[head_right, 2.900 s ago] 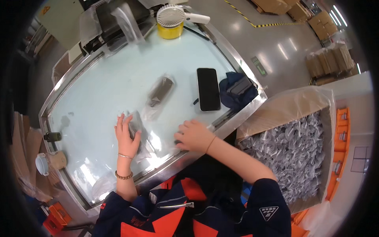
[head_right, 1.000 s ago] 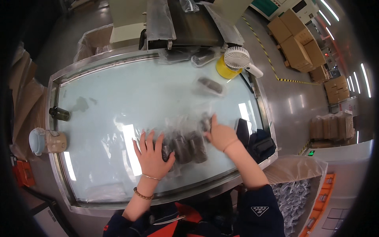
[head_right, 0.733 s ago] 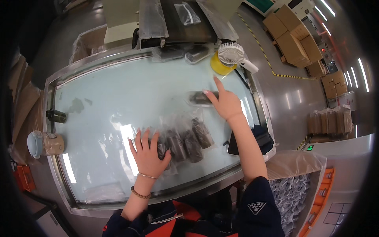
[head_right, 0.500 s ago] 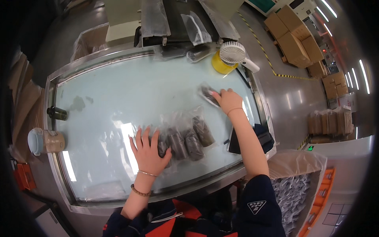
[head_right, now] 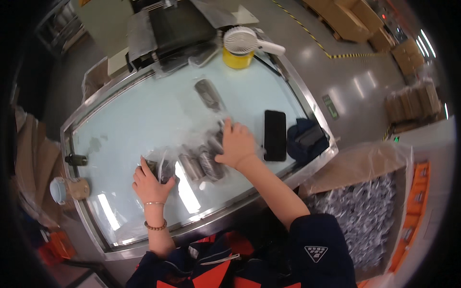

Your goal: The person sorts small packaged parts by hand, moving them from a workbench into a large bin and then back onto the workbench.

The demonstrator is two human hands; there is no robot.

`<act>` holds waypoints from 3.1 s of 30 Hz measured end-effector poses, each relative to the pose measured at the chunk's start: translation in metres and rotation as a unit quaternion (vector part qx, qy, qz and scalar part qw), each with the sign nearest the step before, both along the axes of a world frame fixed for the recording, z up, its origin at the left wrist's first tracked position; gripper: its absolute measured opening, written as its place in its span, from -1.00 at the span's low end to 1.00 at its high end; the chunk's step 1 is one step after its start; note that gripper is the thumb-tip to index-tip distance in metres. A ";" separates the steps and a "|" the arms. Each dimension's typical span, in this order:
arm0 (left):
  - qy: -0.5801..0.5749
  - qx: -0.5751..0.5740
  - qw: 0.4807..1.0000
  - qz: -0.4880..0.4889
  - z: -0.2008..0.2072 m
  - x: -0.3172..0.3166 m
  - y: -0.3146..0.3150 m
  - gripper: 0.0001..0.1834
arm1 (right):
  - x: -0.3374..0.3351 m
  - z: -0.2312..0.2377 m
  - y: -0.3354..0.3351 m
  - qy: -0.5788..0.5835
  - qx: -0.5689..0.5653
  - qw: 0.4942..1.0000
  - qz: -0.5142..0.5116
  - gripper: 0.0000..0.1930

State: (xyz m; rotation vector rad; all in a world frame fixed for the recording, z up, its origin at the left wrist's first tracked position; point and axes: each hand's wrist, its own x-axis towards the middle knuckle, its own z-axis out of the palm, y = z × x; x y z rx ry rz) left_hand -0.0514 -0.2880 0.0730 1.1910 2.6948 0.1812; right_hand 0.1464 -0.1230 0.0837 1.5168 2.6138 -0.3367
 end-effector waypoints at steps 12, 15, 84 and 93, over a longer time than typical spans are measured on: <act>-0.758 0.276 0.570 0.155 -0.046 -0.040 -0.007 -0.42 | 0.037 -0.019 -0.027 0.520 -0.557 0.603 -0.236 -0.11; -0.796 0.276 0.525 0.119 -0.057 -0.052 -0.007 -0.44 | 0.037 -0.044 -0.033 0.587 -0.659 0.404 -0.239 -0.62; -0.125 0.041 0.340 -0.931 0.016 0.583 -0.015 -0.15 | 0.515 0.011 -0.390 0.074 0.127 0.886 -0.440 -0.28; -0.111 0.236 0.417 -0.871 0.021 0.557 -0.024 -0.11 | 0.501 0.025 -0.373 0.048 0.143 0.860 -0.487 -0.37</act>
